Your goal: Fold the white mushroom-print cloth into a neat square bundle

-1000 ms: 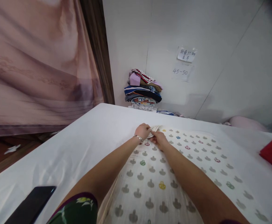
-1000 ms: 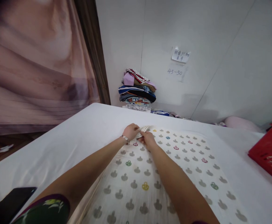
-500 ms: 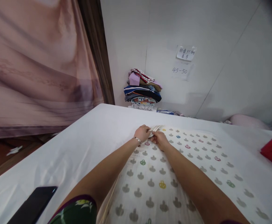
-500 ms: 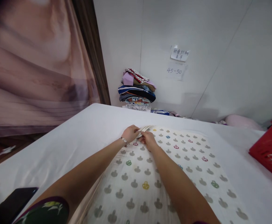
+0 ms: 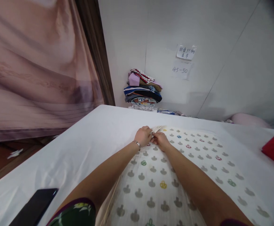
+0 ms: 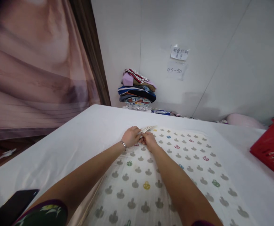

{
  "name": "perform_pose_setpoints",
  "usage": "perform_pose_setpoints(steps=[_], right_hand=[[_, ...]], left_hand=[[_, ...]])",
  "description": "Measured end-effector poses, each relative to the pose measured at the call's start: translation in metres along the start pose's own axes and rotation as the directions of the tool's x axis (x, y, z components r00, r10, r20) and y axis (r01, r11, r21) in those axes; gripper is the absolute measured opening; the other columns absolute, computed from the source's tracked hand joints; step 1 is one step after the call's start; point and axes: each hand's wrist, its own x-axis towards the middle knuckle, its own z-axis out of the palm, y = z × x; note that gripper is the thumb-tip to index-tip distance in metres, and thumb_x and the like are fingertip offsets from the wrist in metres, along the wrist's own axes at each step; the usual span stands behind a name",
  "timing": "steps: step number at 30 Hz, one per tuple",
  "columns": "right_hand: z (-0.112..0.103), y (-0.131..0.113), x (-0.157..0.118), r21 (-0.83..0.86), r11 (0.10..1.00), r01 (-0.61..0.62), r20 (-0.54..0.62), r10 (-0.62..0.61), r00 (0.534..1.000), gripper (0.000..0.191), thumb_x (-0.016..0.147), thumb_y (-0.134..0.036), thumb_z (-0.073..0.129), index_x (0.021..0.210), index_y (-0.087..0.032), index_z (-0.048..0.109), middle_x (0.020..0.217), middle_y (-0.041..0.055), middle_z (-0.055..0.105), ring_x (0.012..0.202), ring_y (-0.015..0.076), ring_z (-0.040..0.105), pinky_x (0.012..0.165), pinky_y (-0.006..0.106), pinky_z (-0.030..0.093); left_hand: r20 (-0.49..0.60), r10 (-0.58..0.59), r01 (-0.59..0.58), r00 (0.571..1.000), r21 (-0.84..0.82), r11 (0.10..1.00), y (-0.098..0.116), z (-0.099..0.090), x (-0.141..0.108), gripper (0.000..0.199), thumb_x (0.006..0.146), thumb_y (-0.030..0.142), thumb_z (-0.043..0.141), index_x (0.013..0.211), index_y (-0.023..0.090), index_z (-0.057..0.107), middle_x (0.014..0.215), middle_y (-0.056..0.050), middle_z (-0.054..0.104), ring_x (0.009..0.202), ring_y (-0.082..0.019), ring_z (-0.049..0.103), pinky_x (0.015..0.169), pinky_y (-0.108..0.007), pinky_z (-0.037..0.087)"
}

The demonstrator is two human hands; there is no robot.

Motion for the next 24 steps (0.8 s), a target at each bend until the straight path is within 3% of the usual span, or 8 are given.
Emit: perform_pose_setpoints(steps=[7,16,22,24], right_hand=[[-0.002,-0.001,0.000,0.005,1.000,-0.018,0.020,0.018,1.000,0.010,0.072,-0.024,0.055,0.067,-0.016,0.052,0.048,-0.0003,0.056,0.039,0.0088,0.051,0.032,0.016,0.026],[-0.002,0.000,0.000,-0.024,1.000,-0.014,0.009,0.014,1.000,0.008,0.070,-0.023,0.054,0.067,-0.017,0.051,0.048,-0.0005,0.057,0.039,0.0085,0.050,0.032,0.016,0.026],[0.000,0.001,0.001,-0.078,0.997,-0.027,-0.011,0.026,1.000,0.010,0.071,-0.022,0.054,0.065,-0.018,0.048,0.039,-0.0014,0.052,0.035,0.0099,0.048,0.031,0.017,0.022],[0.002,0.001,0.002,-0.093,0.995,-0.036,-0.007,0.035,0.999,0.010,0.071,-0.022,0.054,0.064,-0.018,0.049,0.037,-0.0012,0.052,0.033,0.0101,0.047,0.030,0.017,0.021]], left_hand=[[0.030,-0.026,0.025,0.999,0.042,0.999,0.002,-0.003,-0.001,0.024,0.080,0.024,0.053,0.101,0.020,0.062,0.103,-0.006,0.059,0.099,-0.021,0.051,0.085,-0.033,0.041],[0.074,-0.051,0.047,0.996,0.056,0.997,0.007,-0.006,0.001,0.026,0.075,0.017,0.052,0.099,0.020,0.061,0.103,-0.007,0.057,0.101,-0.022,0.051,0.088,-0.035,0.039],[0.032,-0.291,0.293,0.956,-0.060,0.954,0.004,-0.007,0.012,0.025,0.082,0.019,0.044,0.098,0.022,0.063,0.101,-0.004,0.059,0.094,-0.017,0.055,0.079,-0.027,0.043],[0.020,-0.325,0.325,0.946,-0.094,0.941,0.004,-0.007,0.013,0.025,0.082,0.020,0.045,0.099,0.022,0.063,0.102,-0.004,0.059,0.093,-0.017,0.055,0.077,-0.026,0.043]])
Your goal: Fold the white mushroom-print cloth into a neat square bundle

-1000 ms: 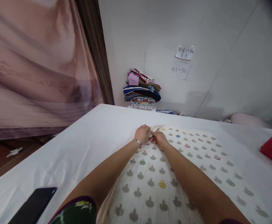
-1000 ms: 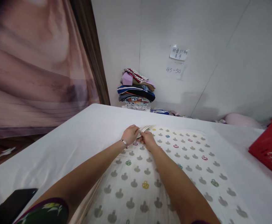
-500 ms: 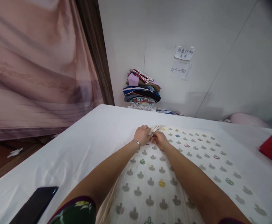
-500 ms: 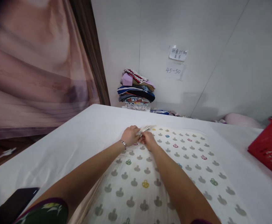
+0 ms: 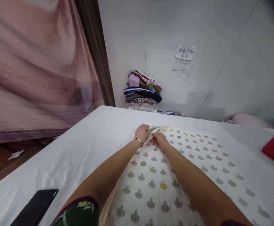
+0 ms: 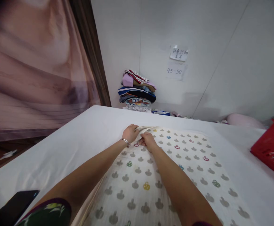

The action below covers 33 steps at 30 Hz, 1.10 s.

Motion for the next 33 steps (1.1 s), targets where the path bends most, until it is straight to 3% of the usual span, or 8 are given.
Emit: perform_pose_setpoints(steps=[8,18,24,29,33], right_hand=[[-0.001,-0.003,-0.002,0.010,1.000,-0.016,0.054,0.016,0.998,0.013,0.073,-0.026,0.054,0.065,-0.016,0.053,0.044,0.0008,0.056,0.037,0.0096,0.051,0.031,0.016,0.022],[-0.004,-0.004,0.003,0.105,0.992,-0.067,0.019,0.066,0.998,0.011,0.075,-0.024,0.049,0.067,-0.017,0.048,0.043,-0.0042,0.048,0.033,0.0079,0.045,0.030,0.018,0.017],[-0.004,-0.013,0.003,0.105,0.986,-0.131,0.073,0.124,0.990,0.012,0.076,-0.021,0.043,0.067,-0.017,0.048,0.045,-0.0010,0.051,0.033,0.0075,0.042,0.030,0.018,0.014],[-0.002,-0.018,0.001,0.043,0.993,-0.106,0.111,0.101,0.989,0.010,0.072,-0.024,0.048,0.076,-0.016,0.054,0.060,0.0017,0.062,0.035,0.0066,0.045,0.030,0.017,0.015],[-0.002,-0.018,0.003,-0.083,0.996,-0.038,0.110,0.047,0.993,0.018,0.064,-0.021,0.053,0.081,-0.017,0.059,0.073,0.0042,0.067,0.042,0.0088,0.052,0.032,0.018,0.021]], left_hand=[[0.019,0.208,-0.209,0.978,0.042,0.977,-0.001,0.002,-0.014,0.027,0.080,0.015,0.047,0.100,0.022,0.064,0.100,-0.004,0.060,0.097,-0.018,0.053,0.084,-0.029,0.041],[0.025,0.257,-0.258,0.966,0.048,0.965,-0.004,0.000,-0.016,0.030,0.080,0.014,0.047,0.104,0.023,0.063,0.102,-0.005,0.059,0.099,-0.019,0.051,0.086,-0.032,0.040],[0.040,0.307,-0.310,0.951,0.103,0.945,-0.005,-0.001,-0.020,0.027,0.078,0.029,0.057,0.105,0.022,0.060,0.106,-0.007,0.057,0.102,-0.022,0.049,0.088,-0.035,0.038],[0.038,0.213,-0.216,0.976,0.088,0.972,-0.006,-0.003,-0.012,0.024,0.078,0.022,0.054,0.101,0.023,0.062,0.106,-0.006,0.058,0.104,-0.021,0.050,0.090,-0.034,0.037],[0.083,-0.012,0.019,0.996,-0.093,0.995,-0.009,-0.004,0.007,0.021,0.080,0.024,0.051,0.095,0.022,0.065,0.102,-0.003,0.063,0.096,-0.016,0.056,0.081,-0.026,0.043]])
